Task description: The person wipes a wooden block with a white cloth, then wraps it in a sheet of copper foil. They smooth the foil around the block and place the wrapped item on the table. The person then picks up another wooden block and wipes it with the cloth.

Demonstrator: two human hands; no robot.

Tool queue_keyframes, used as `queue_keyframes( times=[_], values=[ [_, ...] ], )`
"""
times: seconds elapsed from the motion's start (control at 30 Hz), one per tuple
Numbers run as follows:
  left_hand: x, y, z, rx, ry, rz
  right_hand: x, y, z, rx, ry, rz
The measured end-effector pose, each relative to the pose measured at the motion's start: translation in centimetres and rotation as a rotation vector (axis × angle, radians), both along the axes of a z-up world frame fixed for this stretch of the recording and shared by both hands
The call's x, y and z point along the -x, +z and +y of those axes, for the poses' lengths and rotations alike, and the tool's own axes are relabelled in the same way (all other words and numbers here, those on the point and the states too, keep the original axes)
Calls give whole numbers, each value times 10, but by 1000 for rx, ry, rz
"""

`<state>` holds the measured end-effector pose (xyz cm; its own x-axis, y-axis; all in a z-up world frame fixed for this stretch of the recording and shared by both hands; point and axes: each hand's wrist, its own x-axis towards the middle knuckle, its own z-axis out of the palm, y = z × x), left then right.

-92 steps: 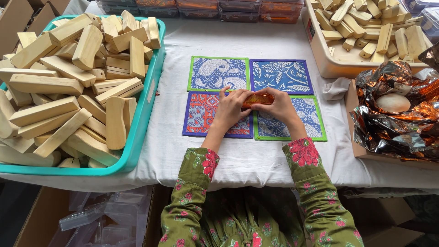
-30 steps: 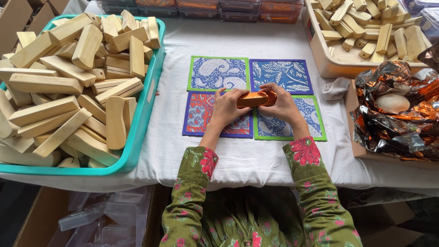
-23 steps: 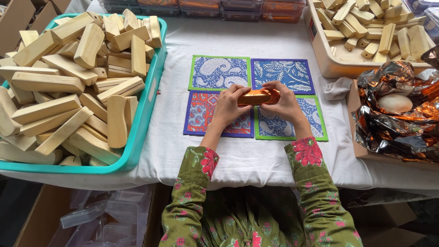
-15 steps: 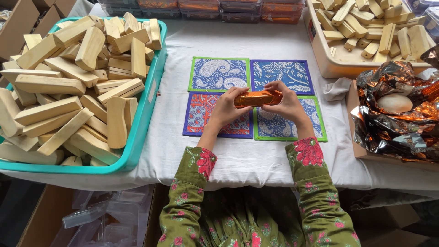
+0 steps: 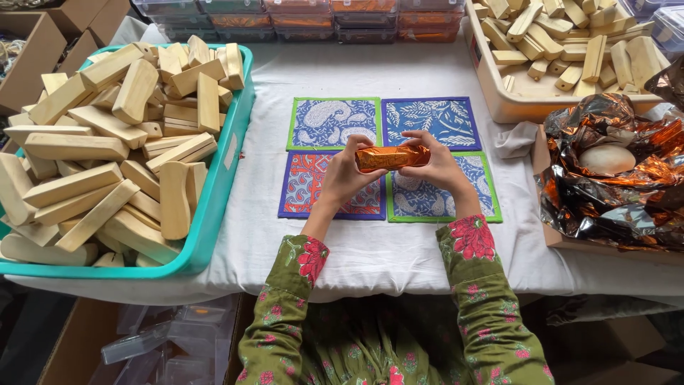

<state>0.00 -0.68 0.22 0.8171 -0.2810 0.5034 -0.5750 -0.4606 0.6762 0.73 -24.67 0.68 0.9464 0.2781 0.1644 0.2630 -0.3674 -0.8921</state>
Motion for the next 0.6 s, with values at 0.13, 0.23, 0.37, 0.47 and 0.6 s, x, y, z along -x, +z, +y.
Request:
queue_keyframes(
  times=[0.13,0.23,0.37,0.47,0.6],
  values=[
    [-12,-1,11,19,-46,7,1,-1,-1,25,-3,-35],
    [-18,8,24,78,-80,164,-1,-1,0,21,-39,4],
    [-32,8,39,37,-36,349,-13,7,3,-53,-6,24],
    [-45,5,45,111,-47,442,-28,25,1,-99,25,125],
    [-69,-3,52,335,50,514,-70,39,16,-24,-32,183]
  ],
)
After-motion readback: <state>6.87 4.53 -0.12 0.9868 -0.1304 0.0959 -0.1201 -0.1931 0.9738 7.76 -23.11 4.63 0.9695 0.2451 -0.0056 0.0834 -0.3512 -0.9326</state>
